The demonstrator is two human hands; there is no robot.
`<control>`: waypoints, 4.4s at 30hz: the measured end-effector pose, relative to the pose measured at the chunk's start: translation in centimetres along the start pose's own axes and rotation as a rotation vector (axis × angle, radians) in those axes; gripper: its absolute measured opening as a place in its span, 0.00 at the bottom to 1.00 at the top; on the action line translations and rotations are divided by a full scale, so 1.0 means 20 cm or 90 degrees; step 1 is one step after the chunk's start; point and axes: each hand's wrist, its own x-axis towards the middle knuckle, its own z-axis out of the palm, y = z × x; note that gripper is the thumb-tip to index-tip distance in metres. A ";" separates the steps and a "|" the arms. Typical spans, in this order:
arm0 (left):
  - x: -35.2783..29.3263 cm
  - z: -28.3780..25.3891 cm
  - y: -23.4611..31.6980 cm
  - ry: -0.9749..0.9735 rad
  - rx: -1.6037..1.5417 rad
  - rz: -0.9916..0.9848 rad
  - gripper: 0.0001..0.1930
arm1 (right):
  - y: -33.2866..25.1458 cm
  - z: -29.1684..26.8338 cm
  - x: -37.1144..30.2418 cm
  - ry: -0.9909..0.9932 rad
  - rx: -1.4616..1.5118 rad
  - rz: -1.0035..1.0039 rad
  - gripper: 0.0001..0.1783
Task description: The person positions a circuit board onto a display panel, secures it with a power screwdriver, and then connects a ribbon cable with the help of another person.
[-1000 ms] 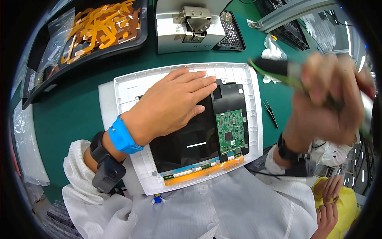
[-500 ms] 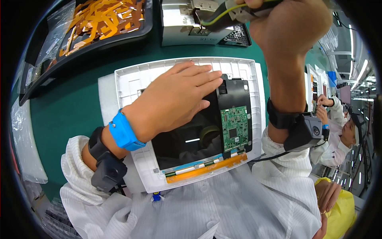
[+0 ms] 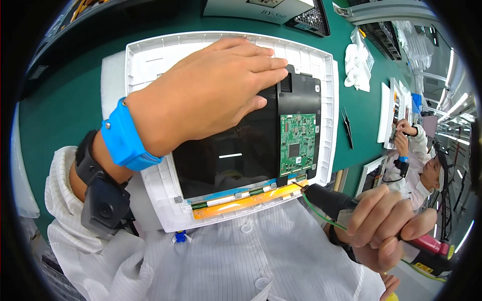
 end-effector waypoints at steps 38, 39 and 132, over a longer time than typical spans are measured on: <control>-0.18 0.10 0.65 -0.076 -0.161 -0.065 0.06 | 0.04 -0.09 -0.08 -0.042 0.004 0.086 0.16; -0.18 0.10 0.65 -0.073 -0.161 -0.066 0.06 | 0.04 -0.09 -0.08 -0.041 0.005 0.085 0.16; -0.45 -0.53 -0.06 0.474 -0.225 -0.390 0.26 | 0.13 -0.23 0.08 -0.448 -0.694 0.090 0.09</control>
